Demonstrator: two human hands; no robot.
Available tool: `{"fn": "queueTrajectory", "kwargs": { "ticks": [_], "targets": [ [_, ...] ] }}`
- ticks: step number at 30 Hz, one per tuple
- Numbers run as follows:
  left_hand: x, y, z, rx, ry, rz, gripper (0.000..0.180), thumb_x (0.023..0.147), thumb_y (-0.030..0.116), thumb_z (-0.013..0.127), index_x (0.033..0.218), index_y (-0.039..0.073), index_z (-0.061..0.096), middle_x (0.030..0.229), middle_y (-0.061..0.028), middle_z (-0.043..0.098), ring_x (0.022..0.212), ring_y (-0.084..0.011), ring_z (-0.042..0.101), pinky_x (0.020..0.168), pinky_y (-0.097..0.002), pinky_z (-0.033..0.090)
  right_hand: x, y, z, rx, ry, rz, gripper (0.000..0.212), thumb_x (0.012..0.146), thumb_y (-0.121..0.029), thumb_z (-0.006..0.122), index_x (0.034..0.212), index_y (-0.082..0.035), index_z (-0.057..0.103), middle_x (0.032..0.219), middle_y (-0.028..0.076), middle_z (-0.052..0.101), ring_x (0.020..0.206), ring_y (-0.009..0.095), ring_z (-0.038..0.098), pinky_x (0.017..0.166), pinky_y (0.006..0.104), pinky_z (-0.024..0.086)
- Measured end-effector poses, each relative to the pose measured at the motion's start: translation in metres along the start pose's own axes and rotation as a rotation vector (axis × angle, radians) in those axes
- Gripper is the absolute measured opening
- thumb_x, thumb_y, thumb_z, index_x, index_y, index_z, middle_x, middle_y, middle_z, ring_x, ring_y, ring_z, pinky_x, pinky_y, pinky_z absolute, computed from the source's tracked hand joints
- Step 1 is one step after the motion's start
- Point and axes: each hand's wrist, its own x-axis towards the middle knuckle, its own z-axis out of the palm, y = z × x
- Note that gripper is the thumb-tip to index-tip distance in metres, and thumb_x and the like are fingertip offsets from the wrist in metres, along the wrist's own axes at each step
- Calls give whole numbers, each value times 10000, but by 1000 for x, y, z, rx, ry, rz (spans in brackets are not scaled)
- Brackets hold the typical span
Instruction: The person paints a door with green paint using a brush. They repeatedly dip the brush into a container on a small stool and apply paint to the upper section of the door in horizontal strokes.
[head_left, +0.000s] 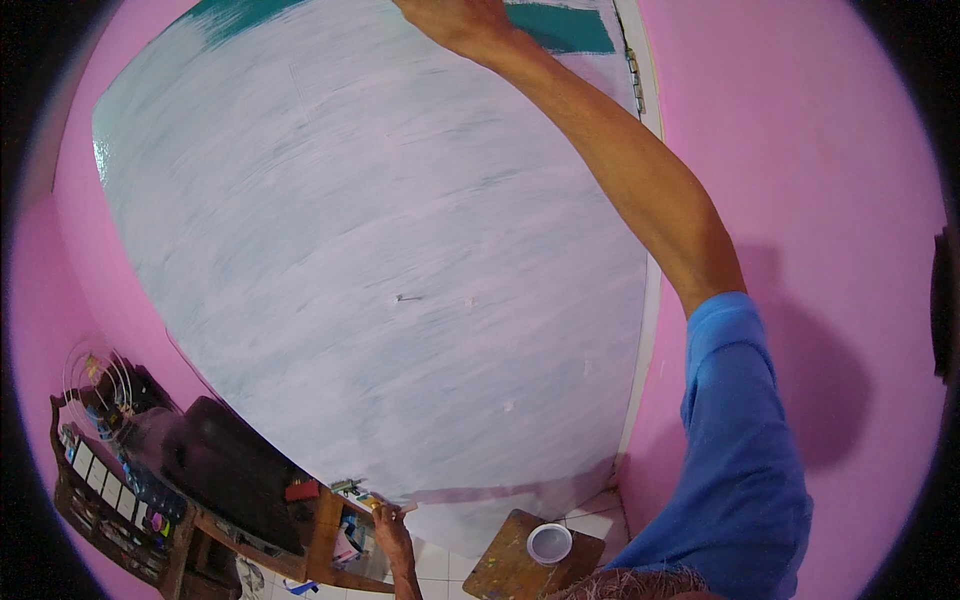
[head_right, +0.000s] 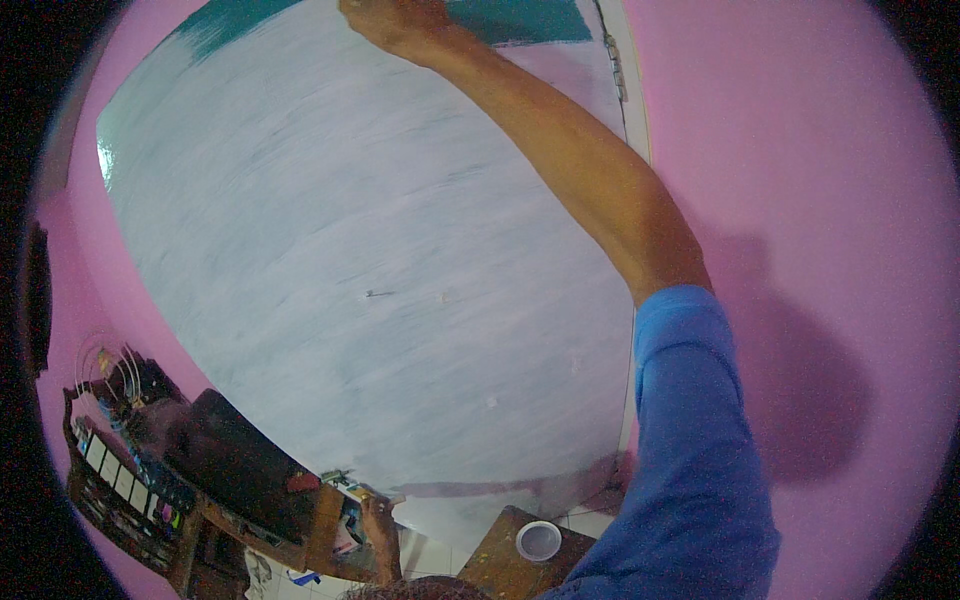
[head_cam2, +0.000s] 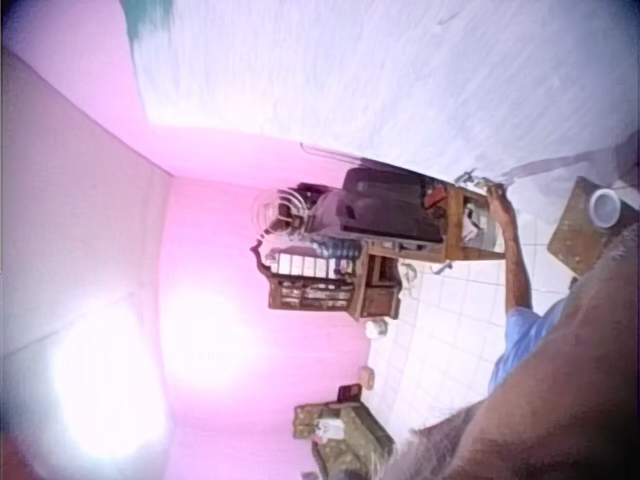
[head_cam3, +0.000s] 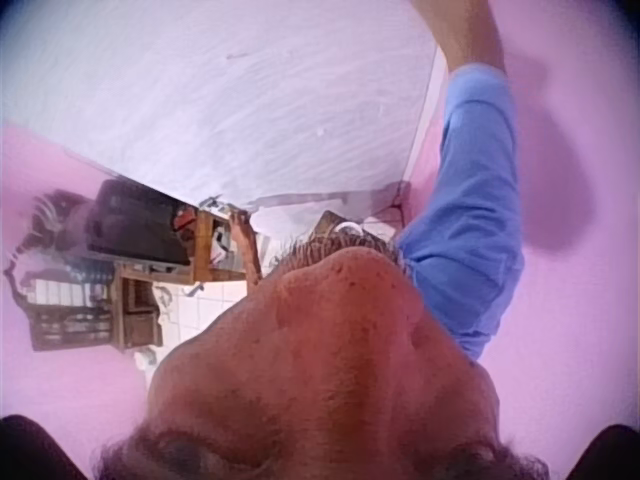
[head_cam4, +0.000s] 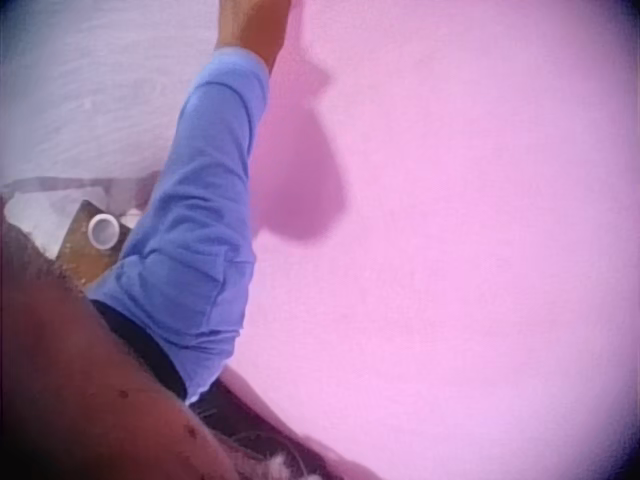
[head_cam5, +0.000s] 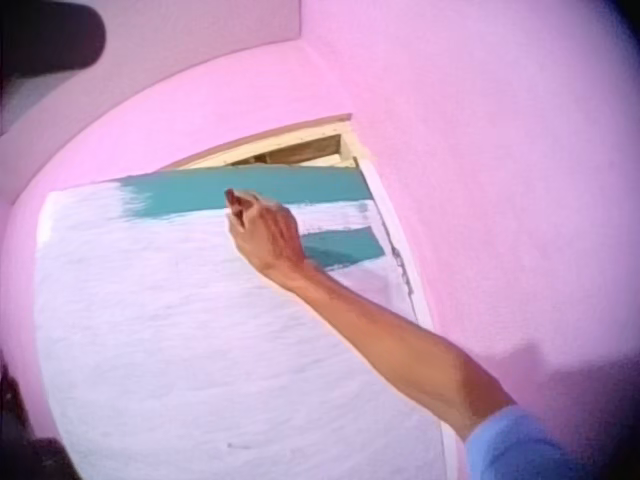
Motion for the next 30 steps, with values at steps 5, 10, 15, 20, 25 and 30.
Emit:
{"fn": "queueTrajectory", "kwargs": {
  "ticks": [5, 10, 15, 20, 25, 30],
  "targets": [
    [1, 9, -7, -2, -14, -35, 216, 809, 41, 788, 983, 71, 662, 1084, -143, 641, 970, -379, 673, 773, -472, 554, 4, 34, -10, 163, 119, 195, 309, 931, -236, 669, 862, 65, 678, 757, 227, 709, 693, 354, 731, 597, 419, 573],
    [5, 12, -8, -29, -34, -46, 210, 813, 53, 787, 983, 74, 666, 1087, -141, 643, 978, -378, 673, 778, -468, 557, -12, 111, -64, 320, 163, 539, 194, 911, -125, 663, 886, 64, 697, 806, 131, 720, 606, 185, 697, 502, 330, 559],
    [-5, 4, -2, -21, -13, -87, 219, 804, 43, 790, 978, 82, 662, 1085, -130, 643, 976, -371, 674, 763, -467, 563, -14, 121, -88, -262, 181, 345, 315, 939, -286, 677, 944, 26, 718, 838, 217, 735, 787, 359, 733, 671, 465, 553],
    [0, -7, 13, -46, 23, -22, 243, 782, 20, 798, 975, 82, 664, 1081, -129, 644, 965, -369, 672, 760, -465, 563, -13, 70, -53, -336, 52, 125, 258, 991, -301, 618, 1044, -83, 743, 969, 177, 732, 859, 376, 711, 748, 466, 573],
    [-6, -20, 17, -58, 10, -87, 231, 778, 11, 797, 959, 66, 664, 1068, -140, 642, 964, -377, 669, 763, -471, 559, -30, -8, -1, -58, -71, -252, 133, 933, -131, 668, 1052, -134, 728, 1029, 121, 682, 827, 310, 711, 680, 408, 598],
    [4, 7, -1, -19, 7, -13, 191, 812, 50, 784, 962, 51, 666, 1067, -150, 641, 957, -387, 673, 765, -474, 556, -12, -11, -10, 167, 111, 118, 261, 947, -260, 679, 958, 0, 695, 822, 199, 714, 784, 382, 717, 674, 469, 557]
  ]
}}
